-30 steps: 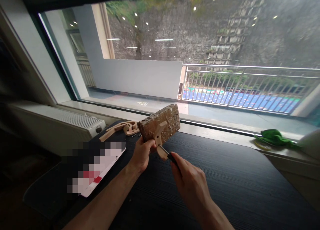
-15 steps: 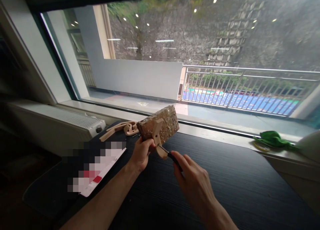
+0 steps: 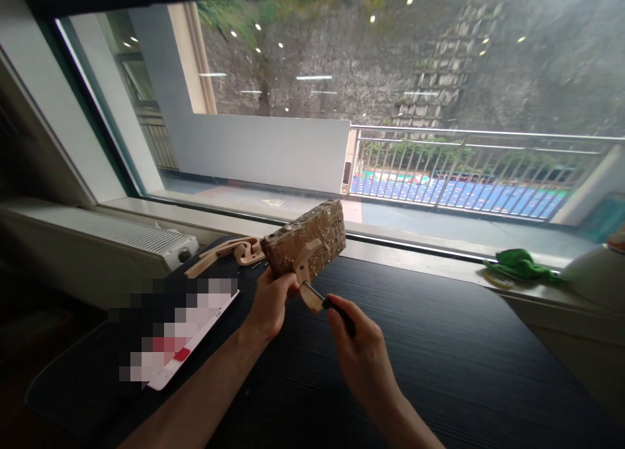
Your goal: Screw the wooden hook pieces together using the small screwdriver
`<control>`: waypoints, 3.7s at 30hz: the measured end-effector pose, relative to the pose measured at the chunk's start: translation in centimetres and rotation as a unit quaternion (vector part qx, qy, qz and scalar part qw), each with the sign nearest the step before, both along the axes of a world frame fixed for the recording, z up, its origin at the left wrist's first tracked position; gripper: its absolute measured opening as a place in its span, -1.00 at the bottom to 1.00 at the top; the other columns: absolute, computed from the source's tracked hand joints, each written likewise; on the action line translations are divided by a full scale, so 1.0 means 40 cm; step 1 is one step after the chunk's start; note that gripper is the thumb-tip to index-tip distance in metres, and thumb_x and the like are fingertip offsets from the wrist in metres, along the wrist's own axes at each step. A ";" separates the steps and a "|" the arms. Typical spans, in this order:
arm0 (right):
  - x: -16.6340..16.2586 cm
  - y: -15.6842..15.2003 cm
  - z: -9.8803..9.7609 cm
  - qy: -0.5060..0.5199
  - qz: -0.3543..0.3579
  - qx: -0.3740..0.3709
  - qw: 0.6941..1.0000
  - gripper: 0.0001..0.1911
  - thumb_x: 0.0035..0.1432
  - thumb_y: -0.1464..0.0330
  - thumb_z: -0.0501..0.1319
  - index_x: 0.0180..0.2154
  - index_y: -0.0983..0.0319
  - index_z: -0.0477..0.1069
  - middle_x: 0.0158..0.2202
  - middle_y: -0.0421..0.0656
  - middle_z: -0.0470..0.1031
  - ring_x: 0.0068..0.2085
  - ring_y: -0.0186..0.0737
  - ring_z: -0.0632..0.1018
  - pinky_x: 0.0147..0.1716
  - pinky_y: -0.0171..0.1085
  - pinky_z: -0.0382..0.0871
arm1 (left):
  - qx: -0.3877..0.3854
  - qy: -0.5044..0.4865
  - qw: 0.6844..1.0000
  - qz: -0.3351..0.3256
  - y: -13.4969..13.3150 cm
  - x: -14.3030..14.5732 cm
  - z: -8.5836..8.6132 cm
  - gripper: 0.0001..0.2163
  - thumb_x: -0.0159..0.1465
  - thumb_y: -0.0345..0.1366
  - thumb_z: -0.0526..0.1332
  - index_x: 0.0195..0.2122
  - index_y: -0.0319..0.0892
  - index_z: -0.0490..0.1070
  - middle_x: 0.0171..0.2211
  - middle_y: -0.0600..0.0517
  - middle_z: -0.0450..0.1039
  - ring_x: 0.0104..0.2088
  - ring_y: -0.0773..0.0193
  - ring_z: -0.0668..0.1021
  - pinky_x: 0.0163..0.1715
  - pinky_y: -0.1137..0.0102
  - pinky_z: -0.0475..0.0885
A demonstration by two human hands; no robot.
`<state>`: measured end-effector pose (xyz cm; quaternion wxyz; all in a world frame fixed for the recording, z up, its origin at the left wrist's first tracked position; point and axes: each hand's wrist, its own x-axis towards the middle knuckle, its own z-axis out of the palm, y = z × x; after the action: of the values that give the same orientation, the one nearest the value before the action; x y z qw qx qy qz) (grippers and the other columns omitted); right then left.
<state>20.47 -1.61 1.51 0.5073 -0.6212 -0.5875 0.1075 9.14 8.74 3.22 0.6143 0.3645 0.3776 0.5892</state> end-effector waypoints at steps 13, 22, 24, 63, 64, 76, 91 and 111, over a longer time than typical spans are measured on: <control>0.060 -0.006 0.023 -0.289 0.032 0.051 0.955 -0.65 0.22 0.44 0.01 -0.01 0.21 0.41 -0.40 -0.15 0.43 -0.46 -0.31 0.44 -0.49 -0.34 0.23 | -0.039 0.004 0.999 -0.028 0.016 -0.009 -0.011 -0.90 -0.28 -0.49 0.14 -0.67 -0.22 0.27 -0.75 0.20 0.22 -0.67 0.47 0.26 -0.65 0.53 0.13; 0.035 0.000 0.002 -0.164 0.020 0.035 0.986 -0.67 0.23 0.35 0.03 -0.05 0.31 0.44 -0.39 -0.09 0.51 -0.42 -0.26 0.49 -0.42 -0.32 0.29 | -0.011 0.023 0.999 -0.031 0.008 -0.002 -0.014 -0.92 -0.26 -0.49 0.16 -0.68 -0.23 0.30 -0.72 0.18 0.26 -0.63 0.45 0.28 -0.62 0.52 0.15; 0.025 0.006 0.001 -0.015 0.023 -0.018 0.999 -0.66 0.22 0.27 0.05 -0.10 0.31 0.46 -0.38 -0.10 0.52 -0.41 -0.26 0.49 -0.41 -0.32 0.32 | 0.005 0.021 1.000 -0.023 0.008 -0.004 -0.008 -0.91 -0.26 -0.49 0.16 -0.66 -0.23 0.31 -0.71 0.19 0.26 -0.61 0.46 0.27 -0.59 0.53 0.16; 0.049 -0.015 0.024 -0.325 0.039 0.059 0.943 -0.63 0.21 0.45 0.03 0.05 0.20 0.34 -0.41 -0.18 0.42 -0.47 -0.32 0.44 -0.50 -0.35 0.21 | -0.063 -0.022 0.997 -0.043 0.020 -0.013 -0.008 -0.86 -0.29 -0.49 0.15 -0.63 -0.22 0.31 -0.69 0.18 0.26 -0.62 0.44 0.30 -0.62 0.53 0.16; 0.050 -0.015 0.024 -0.354 0.035 0.067 0.932 -0.64 0.22 0.46 0.02 0.03 0.21 0.36 -0.44 -0.18 0.39 -0.49 -0.33 0.42 -0.52 -0.36 0.19 | -0.065 -0.022 0.997 -0.045 0.020 -0.013 -0.007 -0.87 -0.29 -0.49 0.15 -0.63 -0.22 0.30 -0.69 0.18 0.26 -0.62 0.44 0.30 -0.62 0.53 0.16; 0.006 -0.002 -0.003 -0.020 0.014 0.027 0.999 -0.70 0.23 0.32 0.02 -0.09 0.27 0.42 -0.33 -0.11 0.53 -0.38 -0.29 0.52 -0.39 -0.36 0.36 | 0.023 0.001 1.000 -0.018 0.008 -0.009 -0.001 -0.90 -0.27 -0.51 0.17 -0.67 -0.24 0.31 -0.72 0.20 0.26 -0.60 0.46 0.28 -0.56 0.52 0.17; 0.055 -0.014 0.029 -0.315 0.025 0.067 0.946 -0.69 0.23 0.47 0.00 -0.03 0.22 0.35 -0.40 -0.17 0.43 -0.43 -0.31 0.47 -0.48 -0.36 0.24 | -0.035 -0.014 0.999 -0.034 0.013 -0.012 0.001 -0.88 -0.28 -0.51 0.14 -0.66 -0.23 0.27 -0.72 0.20 0.23 -0.64 0.45 0.31 -0.63 0.54 0.14; 0.040 -0.005 0.018 -0.133 0.017 -0.039 0.990 -0.61 0.17 0.34 0.09 0.05 0.21 0.31 -0.37 -0.18 0.49 -0.49 -0.32 0.45 -0.47 -0.35 0.28 | 0.003 -0.002 1.000 -0.002 0.010 -0.010 -0.001 -0.91 -0.26 -0.50 0.15 -0.70 -0.22 0.25 -0.76 0.21 0.18 -0.67 0.49 0.23 -0.65 0.52 0.09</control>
<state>22.06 -1.81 2.23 0.3982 -0.6394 -0.6554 0.0555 8.74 9.13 3.18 0.6151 0.3660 0.3735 0.5901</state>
